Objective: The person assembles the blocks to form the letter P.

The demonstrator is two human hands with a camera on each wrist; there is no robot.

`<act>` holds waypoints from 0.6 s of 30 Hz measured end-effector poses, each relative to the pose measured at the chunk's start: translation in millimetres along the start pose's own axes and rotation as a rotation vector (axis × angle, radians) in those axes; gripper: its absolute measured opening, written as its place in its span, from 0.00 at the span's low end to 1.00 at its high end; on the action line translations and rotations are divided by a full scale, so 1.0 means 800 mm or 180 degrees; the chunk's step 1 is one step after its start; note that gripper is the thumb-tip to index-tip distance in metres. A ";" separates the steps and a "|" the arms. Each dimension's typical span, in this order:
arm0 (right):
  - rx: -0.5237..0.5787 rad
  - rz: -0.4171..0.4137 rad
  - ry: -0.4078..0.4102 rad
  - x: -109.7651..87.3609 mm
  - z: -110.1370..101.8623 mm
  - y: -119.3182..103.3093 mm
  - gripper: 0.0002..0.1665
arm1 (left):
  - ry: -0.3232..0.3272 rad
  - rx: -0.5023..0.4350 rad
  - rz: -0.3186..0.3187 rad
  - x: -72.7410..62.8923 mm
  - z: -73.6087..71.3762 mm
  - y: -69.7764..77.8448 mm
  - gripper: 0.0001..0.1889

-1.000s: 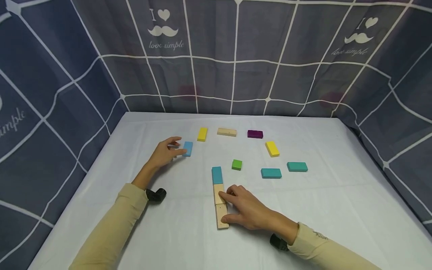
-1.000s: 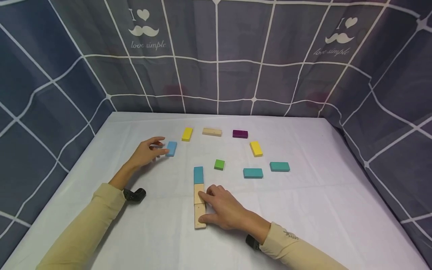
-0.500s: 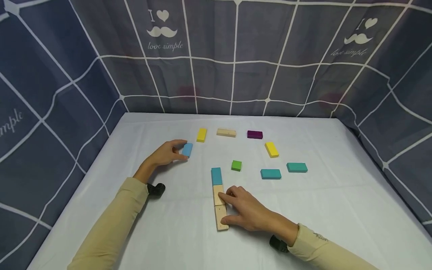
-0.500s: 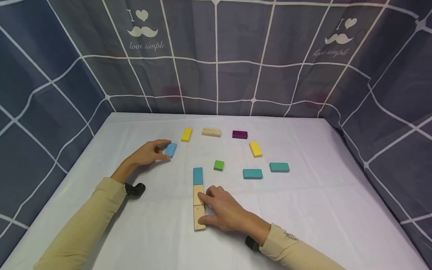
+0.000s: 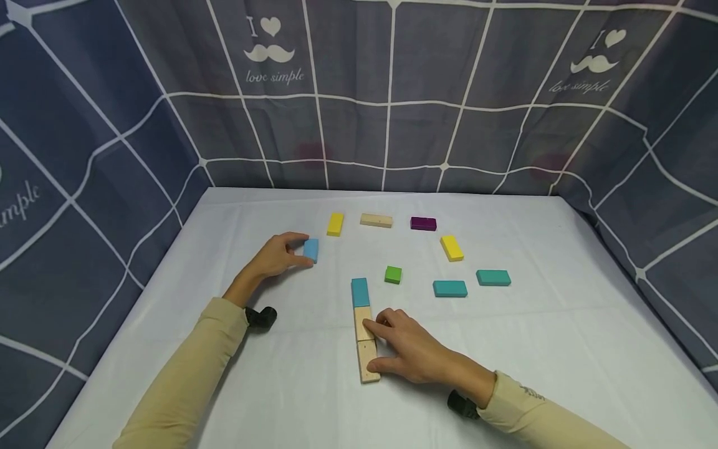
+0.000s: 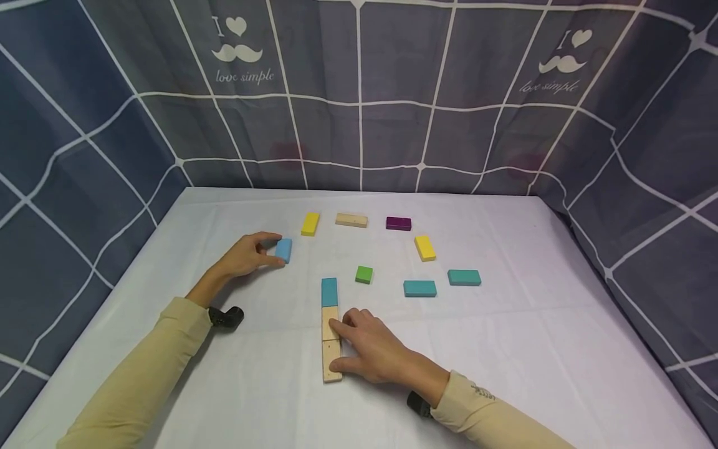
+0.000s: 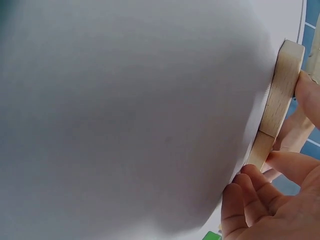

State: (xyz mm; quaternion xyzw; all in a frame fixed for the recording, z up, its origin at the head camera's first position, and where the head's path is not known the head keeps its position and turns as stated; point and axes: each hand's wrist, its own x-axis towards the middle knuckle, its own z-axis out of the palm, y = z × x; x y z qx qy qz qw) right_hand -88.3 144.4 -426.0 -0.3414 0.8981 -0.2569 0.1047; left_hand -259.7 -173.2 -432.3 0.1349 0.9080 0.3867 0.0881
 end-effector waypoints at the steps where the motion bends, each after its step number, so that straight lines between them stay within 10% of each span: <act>1: 0.0002 0.0002 0.0002 0.000 0.000 0.000 0.41 | 0.0028 -0.0033 -0.0024 0.000 0.001 0.000 0.36; 18: -0.0035 -0.0040 0.0012 0.000 0.002 0.004 0.42 | -0.0046 -0.0336 0.0484 0.001 0.061 0.062 0.34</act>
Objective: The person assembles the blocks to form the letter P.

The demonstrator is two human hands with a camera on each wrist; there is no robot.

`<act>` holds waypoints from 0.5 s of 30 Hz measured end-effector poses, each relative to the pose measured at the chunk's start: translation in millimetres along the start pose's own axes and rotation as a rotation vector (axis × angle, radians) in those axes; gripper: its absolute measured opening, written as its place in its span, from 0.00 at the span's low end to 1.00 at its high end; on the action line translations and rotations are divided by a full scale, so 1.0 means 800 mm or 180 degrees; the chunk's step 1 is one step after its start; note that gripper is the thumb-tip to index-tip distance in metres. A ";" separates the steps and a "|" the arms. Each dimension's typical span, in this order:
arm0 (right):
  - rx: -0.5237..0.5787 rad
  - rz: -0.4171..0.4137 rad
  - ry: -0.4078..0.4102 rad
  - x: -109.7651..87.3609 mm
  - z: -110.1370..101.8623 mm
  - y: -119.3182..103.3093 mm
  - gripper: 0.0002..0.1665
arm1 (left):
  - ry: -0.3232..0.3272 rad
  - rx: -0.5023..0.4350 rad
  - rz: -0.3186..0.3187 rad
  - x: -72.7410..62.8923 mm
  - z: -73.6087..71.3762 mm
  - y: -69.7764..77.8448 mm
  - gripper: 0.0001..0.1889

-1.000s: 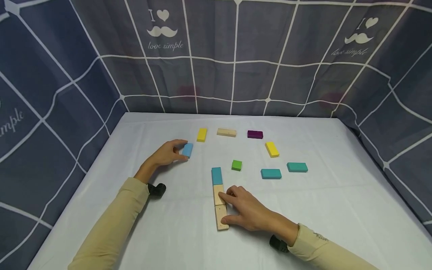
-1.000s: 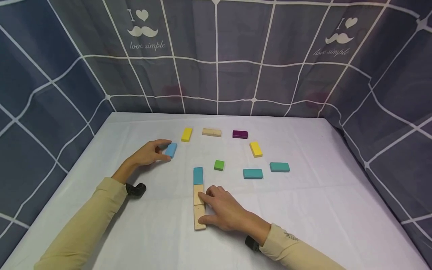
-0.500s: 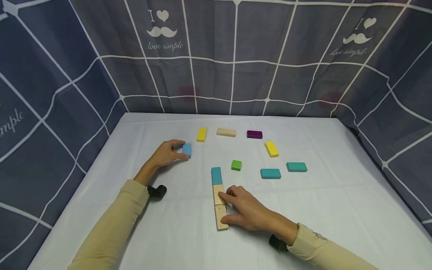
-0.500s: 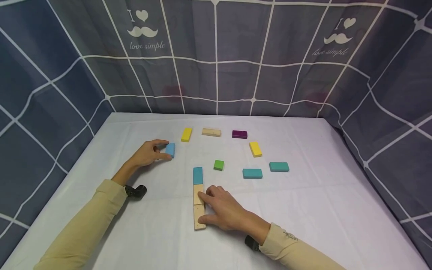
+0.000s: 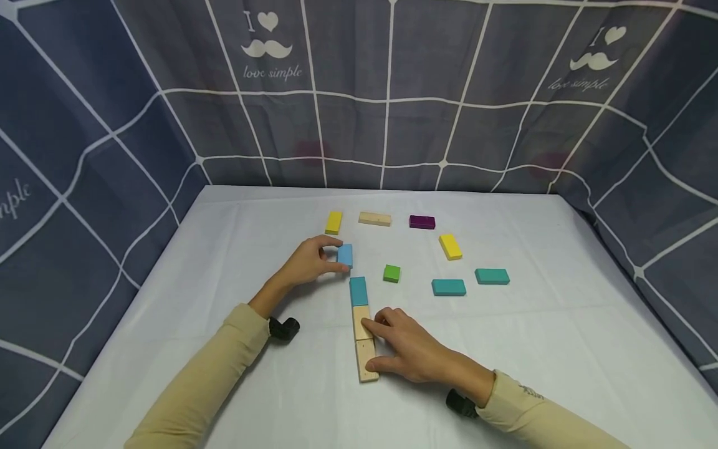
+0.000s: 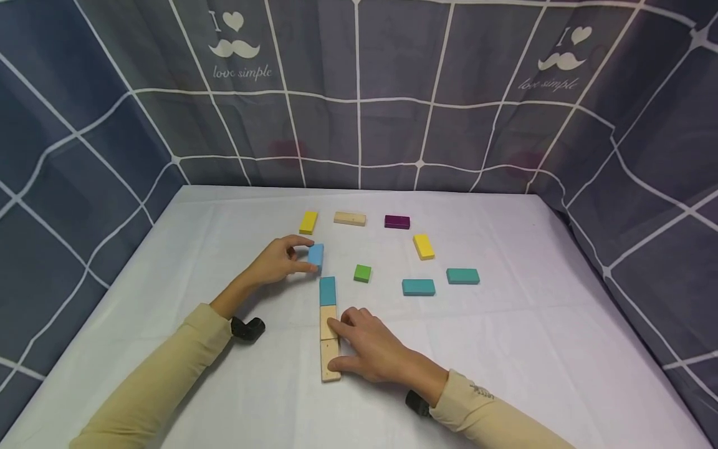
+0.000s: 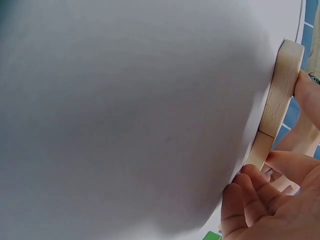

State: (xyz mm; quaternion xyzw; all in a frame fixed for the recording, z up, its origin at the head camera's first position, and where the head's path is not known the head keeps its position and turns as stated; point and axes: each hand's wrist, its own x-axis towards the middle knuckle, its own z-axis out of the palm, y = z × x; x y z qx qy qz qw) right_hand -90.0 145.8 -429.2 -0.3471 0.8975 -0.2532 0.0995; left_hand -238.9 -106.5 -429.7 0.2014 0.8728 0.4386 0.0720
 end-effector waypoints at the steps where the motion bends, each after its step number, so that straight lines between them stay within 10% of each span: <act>1: -0.0002 0.0004 -0.0002 0.000 0.000 0.000 0.42 | 0.0019 -0.0006 0.0000 0.001 0.003 0.002 0.34; 15: 0.0002 0.0121 -0.0076 0.001 0.001 -0.002 0.42 | 0.0022 0.0360 -0.0082 0.002 0.032 0.016 0.34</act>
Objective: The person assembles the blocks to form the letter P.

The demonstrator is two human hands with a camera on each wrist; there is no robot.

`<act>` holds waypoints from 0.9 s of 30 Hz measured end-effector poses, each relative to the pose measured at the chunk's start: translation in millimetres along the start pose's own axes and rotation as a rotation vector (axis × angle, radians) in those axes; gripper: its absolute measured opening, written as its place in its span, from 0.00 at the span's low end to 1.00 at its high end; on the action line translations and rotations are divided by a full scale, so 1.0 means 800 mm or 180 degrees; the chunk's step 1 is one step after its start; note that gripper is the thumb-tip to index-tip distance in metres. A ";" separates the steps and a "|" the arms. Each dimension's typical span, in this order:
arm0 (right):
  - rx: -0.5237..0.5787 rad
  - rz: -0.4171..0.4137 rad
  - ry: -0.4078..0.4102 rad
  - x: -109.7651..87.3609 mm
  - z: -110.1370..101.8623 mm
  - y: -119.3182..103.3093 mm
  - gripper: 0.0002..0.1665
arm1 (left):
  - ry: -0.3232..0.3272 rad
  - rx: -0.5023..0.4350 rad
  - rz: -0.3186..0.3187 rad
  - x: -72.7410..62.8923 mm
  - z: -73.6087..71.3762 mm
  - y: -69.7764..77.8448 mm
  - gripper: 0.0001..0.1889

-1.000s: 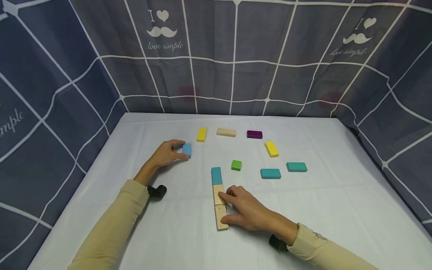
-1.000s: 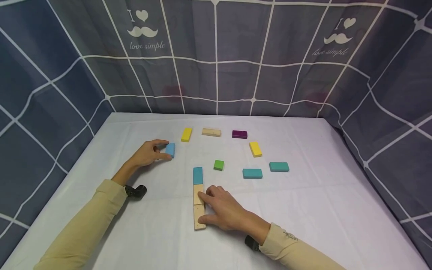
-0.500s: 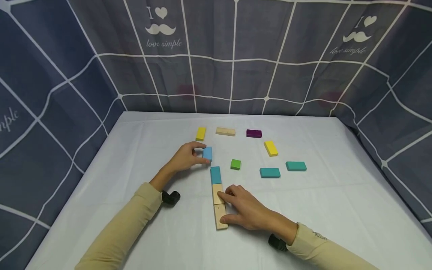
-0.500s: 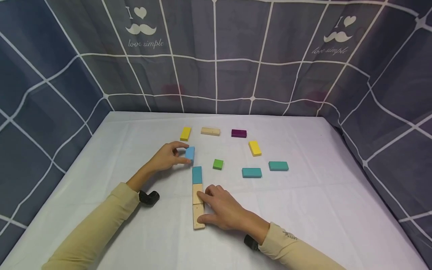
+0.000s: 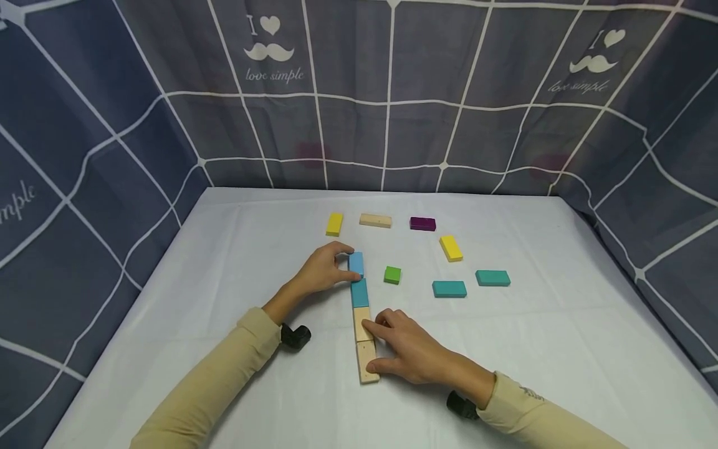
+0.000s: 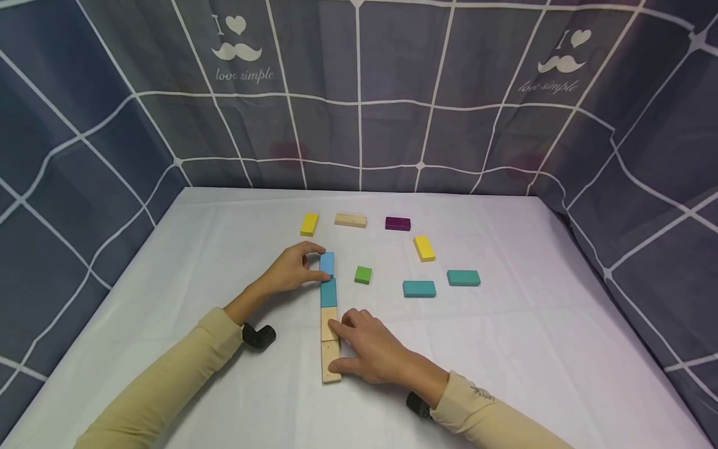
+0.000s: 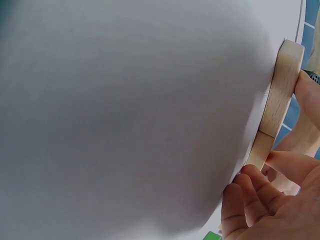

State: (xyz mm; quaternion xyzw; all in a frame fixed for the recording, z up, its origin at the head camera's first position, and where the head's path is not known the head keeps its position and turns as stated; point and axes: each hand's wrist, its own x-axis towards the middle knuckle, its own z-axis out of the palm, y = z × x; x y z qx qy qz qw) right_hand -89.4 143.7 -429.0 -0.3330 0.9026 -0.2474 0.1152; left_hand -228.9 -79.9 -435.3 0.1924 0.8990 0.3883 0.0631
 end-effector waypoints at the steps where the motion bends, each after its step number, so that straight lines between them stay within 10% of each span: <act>1: 0.0001 -0.0008 0.0006 0.000 0.000 0.000 0.42 | -0.0007 0.0033 0.0010 0.000 0.001 0.000 0.34; 27: -0.0012 -0.0116 0.0089 -0.002 -0.001 0.000 0.41 | -0.0115 0.0009 -0.0047 0.000 0.004 0.000 0.32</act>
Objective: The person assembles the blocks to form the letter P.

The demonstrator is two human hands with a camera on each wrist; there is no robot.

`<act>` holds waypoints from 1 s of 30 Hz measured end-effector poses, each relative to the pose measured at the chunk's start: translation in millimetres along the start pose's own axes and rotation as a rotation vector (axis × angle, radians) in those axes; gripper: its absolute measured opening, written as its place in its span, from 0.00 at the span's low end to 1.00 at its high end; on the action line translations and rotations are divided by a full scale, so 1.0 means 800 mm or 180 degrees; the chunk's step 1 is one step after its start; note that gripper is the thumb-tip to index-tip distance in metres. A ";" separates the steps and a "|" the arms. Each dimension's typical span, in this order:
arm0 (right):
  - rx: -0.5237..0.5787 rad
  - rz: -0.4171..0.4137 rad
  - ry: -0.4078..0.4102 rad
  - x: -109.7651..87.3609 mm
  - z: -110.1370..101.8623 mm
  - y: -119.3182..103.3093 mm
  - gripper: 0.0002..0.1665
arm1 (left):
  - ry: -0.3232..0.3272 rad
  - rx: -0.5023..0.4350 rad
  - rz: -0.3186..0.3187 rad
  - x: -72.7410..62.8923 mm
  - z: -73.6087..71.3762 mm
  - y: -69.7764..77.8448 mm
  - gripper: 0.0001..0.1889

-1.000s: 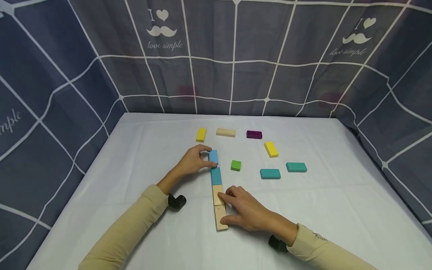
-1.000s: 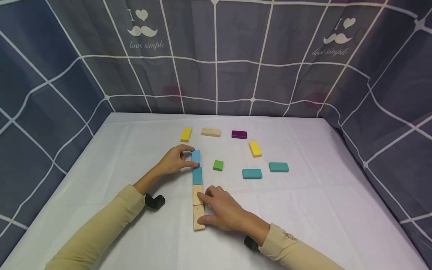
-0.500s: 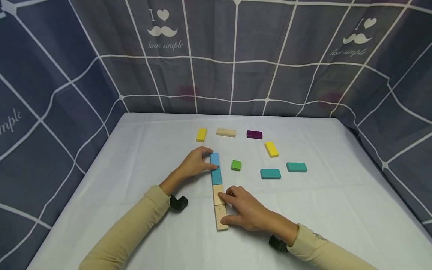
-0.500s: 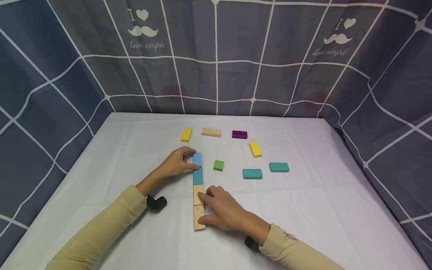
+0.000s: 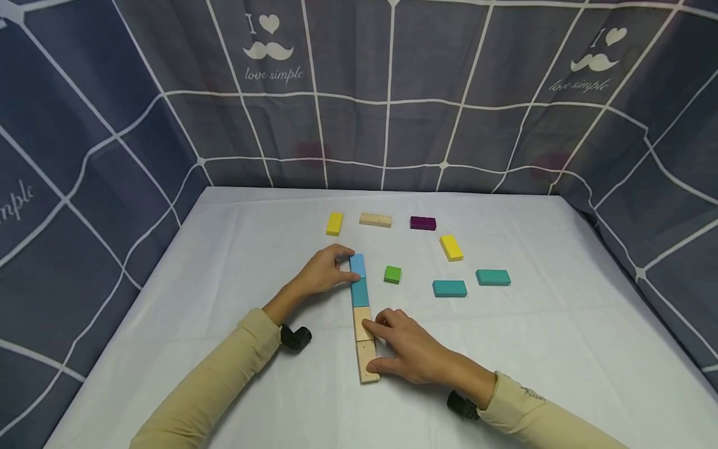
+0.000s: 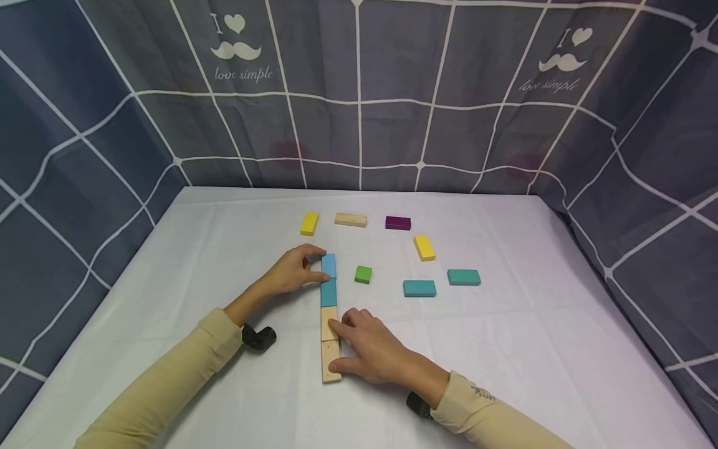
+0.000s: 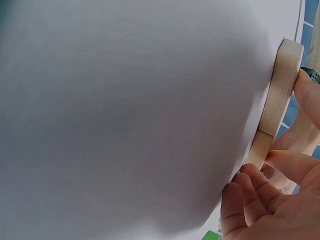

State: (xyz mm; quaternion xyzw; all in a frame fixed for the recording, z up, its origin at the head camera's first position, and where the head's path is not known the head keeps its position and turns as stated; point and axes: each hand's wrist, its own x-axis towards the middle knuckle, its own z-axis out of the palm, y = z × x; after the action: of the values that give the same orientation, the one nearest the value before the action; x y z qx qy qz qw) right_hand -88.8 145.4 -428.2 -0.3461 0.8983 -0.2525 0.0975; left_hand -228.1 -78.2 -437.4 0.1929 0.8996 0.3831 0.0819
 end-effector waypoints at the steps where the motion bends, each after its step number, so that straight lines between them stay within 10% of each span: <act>1: 0.0006 0.0018 -0.0013 0.000 -0.001 0.000 0.41 | -0.0006 0.0002 0.0014 0.001 0.000 0.000 0.32; 17: 0.0074 0.0027 -0.0038 0.000 -0.002 0.003 0.42 | 0.0764 -0.0749 -0.0506 0.050 -0.044 -0.043 0.34; 30: 0.0035 0.0025 -0.0055 0.001 0.001 0.004 0.42 | -0.0125 -0.0441 -0.0461 0.094 -0.079 -0.064 0.44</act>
State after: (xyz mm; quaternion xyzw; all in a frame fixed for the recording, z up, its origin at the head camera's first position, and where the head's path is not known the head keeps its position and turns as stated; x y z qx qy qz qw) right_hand -90.8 146.3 -430.7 -0.3441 0.8974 -0.2539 0.1081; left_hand -329.9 -121.2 -431.0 0.1286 0.8808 0.4335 0.1402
